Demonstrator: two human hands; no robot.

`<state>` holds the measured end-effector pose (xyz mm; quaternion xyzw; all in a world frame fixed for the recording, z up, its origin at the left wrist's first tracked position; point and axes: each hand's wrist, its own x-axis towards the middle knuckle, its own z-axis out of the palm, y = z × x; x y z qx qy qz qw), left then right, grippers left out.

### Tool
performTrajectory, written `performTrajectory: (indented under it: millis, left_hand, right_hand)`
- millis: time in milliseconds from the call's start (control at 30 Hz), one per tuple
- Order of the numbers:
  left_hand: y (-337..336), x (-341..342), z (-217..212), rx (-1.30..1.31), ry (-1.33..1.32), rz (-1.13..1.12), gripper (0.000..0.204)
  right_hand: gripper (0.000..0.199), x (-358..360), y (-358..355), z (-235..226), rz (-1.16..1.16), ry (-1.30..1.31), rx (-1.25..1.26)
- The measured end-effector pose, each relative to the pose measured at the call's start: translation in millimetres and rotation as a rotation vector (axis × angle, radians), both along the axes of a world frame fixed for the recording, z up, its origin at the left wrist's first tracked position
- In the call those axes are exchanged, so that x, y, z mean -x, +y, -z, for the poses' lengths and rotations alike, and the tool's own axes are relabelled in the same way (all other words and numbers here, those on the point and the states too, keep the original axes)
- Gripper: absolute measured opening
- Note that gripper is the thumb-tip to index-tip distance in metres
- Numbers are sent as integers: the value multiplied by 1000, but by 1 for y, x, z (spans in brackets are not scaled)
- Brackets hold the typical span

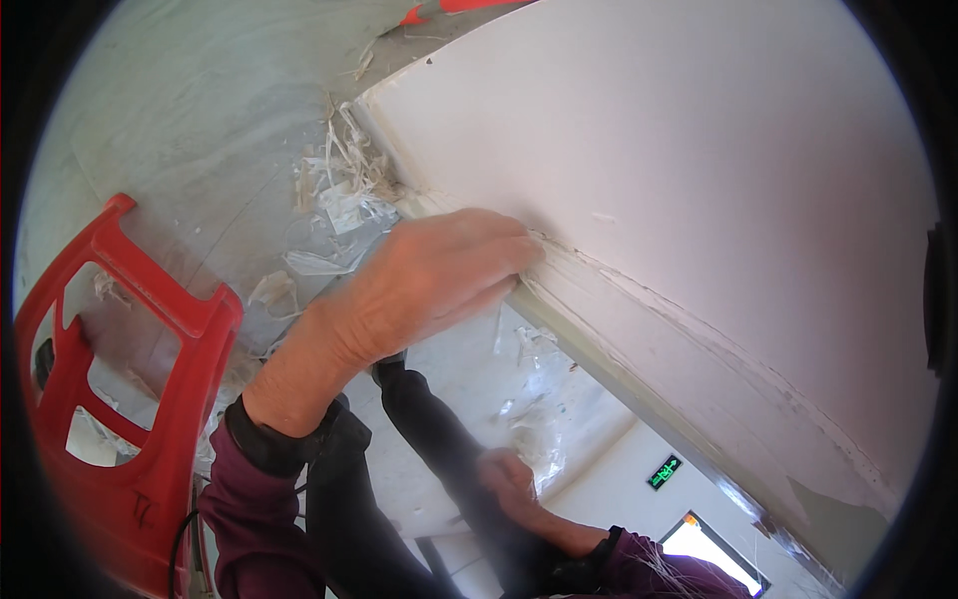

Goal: Scraping residue or tape from a white corner or pillar using fingers.

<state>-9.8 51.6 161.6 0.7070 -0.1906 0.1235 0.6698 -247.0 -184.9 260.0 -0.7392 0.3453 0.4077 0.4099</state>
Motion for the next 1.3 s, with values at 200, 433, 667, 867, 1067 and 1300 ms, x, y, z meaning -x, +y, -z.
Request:
performTrajectory:
  millis: [200,433,667,867,1067,1300]
  left_hand:
    - [-3,-10,-6,-93,-163,-26,30]
    - [-19,1,-5,131,32,-124,30]
    - [-10,3,-6,114,68,-49,33]
    - [6,-7,-14,-59,-24,80,30]
    - [2,-13,-14,-124,-110,86,30]
    - [-20,2,-10,149,92,-118,30]
  right_hand:
    - [12,1,2,0,24,-12,-5]
    - [10,1,-3,2,8,-34,-1]
    - [11,1,-3,2,11,-52,-7]
    - [11,3,-3,3,10,-51,-10]
    - [11,4,-4,3,-10,-44,-16]
    - [10,4,-3,3,53,-57,-4]
